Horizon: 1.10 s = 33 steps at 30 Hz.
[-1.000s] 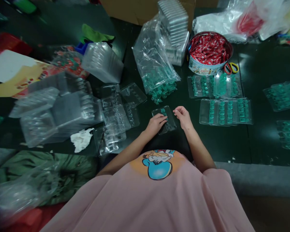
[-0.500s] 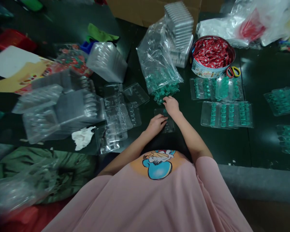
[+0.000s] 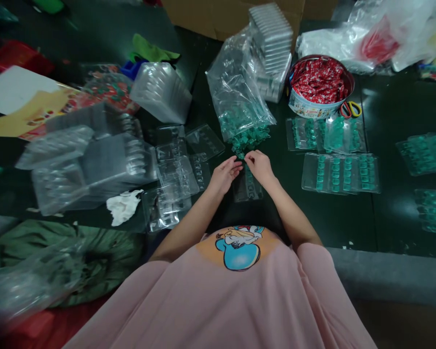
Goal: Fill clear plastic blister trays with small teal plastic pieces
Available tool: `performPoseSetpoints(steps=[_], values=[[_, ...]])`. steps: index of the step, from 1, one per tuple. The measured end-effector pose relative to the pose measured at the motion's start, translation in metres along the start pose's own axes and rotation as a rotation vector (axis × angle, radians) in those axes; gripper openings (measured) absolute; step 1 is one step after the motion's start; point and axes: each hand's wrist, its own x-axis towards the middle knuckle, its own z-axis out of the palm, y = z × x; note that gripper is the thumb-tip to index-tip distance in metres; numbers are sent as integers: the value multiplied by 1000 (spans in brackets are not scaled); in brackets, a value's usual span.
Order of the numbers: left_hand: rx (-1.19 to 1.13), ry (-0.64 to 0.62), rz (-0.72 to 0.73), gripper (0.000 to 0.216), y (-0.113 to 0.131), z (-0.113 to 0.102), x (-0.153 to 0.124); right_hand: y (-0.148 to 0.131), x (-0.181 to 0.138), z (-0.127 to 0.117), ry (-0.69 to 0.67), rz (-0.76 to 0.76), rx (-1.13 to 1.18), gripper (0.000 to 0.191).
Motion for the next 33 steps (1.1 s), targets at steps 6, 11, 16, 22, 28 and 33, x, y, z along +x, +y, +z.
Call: performPoseSetpoints(steps=[6, 11, 16, 22, 28, 33], values=[[-32, -72, -84, 26, 7, 7, -7, -16, -30, -7, -37, -49, 80, 11], [-20, -94, -110, 28, 9, 7, -14, -18, -33, -9, -33, -64, 85, 8], [-58, -100, -145, 28, 8, 7, -15, -18, -36, -9, -39, -118, 105, 13], [-71, -112, -148, 30, 0, 9, -19, -22, -42, -11, -68, -138, 93, 12], [-63, -122, -190, 25, -2, 7, -21, -20, -44, -15, -123, -184, 39, 17], [-67, -142, -214, 24, -2, 9, -24, -19, -45, -13, -80, -200, -39, 23]])
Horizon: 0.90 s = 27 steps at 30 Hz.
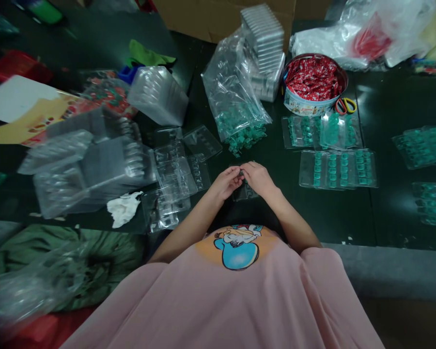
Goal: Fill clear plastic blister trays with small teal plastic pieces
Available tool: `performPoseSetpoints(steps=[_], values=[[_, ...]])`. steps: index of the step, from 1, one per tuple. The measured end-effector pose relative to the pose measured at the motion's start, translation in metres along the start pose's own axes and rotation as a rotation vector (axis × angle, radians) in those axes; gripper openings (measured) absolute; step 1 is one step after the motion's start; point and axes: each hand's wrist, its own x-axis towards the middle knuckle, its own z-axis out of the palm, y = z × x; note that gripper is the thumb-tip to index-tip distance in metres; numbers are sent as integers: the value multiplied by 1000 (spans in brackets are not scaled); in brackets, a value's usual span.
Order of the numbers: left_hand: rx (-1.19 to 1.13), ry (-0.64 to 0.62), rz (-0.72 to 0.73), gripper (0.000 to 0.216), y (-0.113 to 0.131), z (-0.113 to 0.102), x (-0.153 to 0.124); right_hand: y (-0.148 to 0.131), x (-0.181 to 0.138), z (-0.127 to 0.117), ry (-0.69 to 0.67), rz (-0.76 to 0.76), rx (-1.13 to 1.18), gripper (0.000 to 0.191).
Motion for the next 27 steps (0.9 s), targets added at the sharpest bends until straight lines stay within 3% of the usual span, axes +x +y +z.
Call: performPoseSetpoints(steps=[4, 8, 13, 18, 23, 27], values=[[11, 7, 6, 24, -2, 3, -2, 0, -2, 0, 58, 40, 124, 20], [104, 33, 103, 29, -2, 3, -4, 2, -5, -2, 123, 152, 293, 10], [573, 67, 406, 23, -5, -6, -13, 13, -17, -11, 157, 279, 391, 13], [1074, -71, 685, 19, -21, -17, -18, 26, -31, -17, 193, 359, 388, 16], [1373, -189, 813, 15, -34, -22, -10, 28, -35, -14, 184, 377, 390, 16], [1465, -204, 853, 12, -37, -26, -6, 29, -34, -11, 184, 362, 390, 16]])
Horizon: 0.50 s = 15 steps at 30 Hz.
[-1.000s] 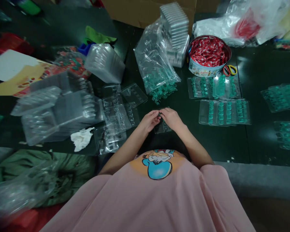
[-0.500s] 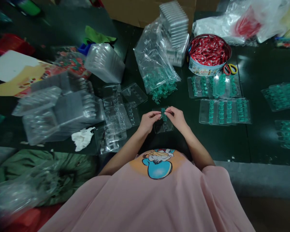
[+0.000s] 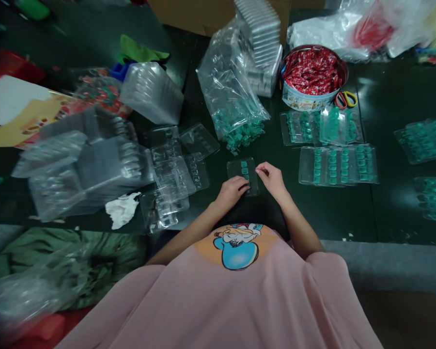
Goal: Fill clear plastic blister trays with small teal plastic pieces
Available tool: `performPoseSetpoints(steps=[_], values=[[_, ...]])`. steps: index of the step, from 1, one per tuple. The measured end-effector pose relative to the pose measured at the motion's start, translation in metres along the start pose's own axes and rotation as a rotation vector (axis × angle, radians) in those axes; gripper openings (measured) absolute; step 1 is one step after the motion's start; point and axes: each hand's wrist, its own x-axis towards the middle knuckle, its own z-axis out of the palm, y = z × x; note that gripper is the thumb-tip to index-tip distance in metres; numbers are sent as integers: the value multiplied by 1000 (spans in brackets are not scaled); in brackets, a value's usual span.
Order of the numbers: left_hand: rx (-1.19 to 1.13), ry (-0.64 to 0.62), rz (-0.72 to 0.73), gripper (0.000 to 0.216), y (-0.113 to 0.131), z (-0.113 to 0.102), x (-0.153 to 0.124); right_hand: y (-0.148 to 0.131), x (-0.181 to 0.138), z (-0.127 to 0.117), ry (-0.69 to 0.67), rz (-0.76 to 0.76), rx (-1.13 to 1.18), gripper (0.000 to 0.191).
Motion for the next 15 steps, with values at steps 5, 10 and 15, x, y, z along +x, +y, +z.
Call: performPoseSetpoints(steps=[5, 10, 15], values=[[-8, 39, -40, 14, -5, 4, -4, 2, -1, 1, -11, 3, -18, 15], [-69, 69, -57, 13, -8, 7, -5, 2, 11, 6, -33, -32, -51, 14], [-76, 63, -54, 15, -7, 6, -5, -6, 55, 26, -94, -131, -233, 13]])
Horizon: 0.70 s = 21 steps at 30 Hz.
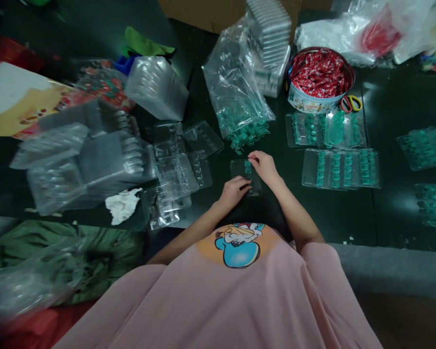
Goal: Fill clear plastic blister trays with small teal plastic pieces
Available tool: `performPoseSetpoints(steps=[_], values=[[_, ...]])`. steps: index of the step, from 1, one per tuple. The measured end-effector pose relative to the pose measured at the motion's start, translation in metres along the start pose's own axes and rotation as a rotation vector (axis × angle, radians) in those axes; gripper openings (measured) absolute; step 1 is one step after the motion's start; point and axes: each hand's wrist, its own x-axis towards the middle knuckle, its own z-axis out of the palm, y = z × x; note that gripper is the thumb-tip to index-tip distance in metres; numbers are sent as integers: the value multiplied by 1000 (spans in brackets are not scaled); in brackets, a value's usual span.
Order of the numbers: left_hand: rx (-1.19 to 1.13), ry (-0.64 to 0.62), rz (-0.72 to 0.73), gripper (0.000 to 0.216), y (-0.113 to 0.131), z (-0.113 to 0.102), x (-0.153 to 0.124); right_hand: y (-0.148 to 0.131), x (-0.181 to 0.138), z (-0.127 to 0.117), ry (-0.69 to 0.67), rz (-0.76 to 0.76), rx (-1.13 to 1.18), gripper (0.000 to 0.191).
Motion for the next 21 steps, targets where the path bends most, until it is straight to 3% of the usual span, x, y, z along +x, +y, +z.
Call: performPoseSetpoints(steps=[5, 9, 12, 14, 17, 21], values=[[-126, 19, -34, 23, 5, -10, 1, -12, 44, 26, -140, 9, -388, 17], [-334, 214, -225, 19, -2, -21, 8, -14, 52, 37, -173, 52, -486, 13], [-605, 404, -431, 27, -13, -28, 18, -14, 44, 33, -130, 65, -292, 8], [-819, 460, -521, 39, -19, -32, 27, -16, 34, 26, -128, 82, -42, 8], [-1063, 395, -555, 48, -18, -36, 36, -22, 17, 17, -177, 109, 313, 18], [-1152, 333, -532, 43, -7, -35, 41, -26, -3, 10, -89, 99, 419, 21]])
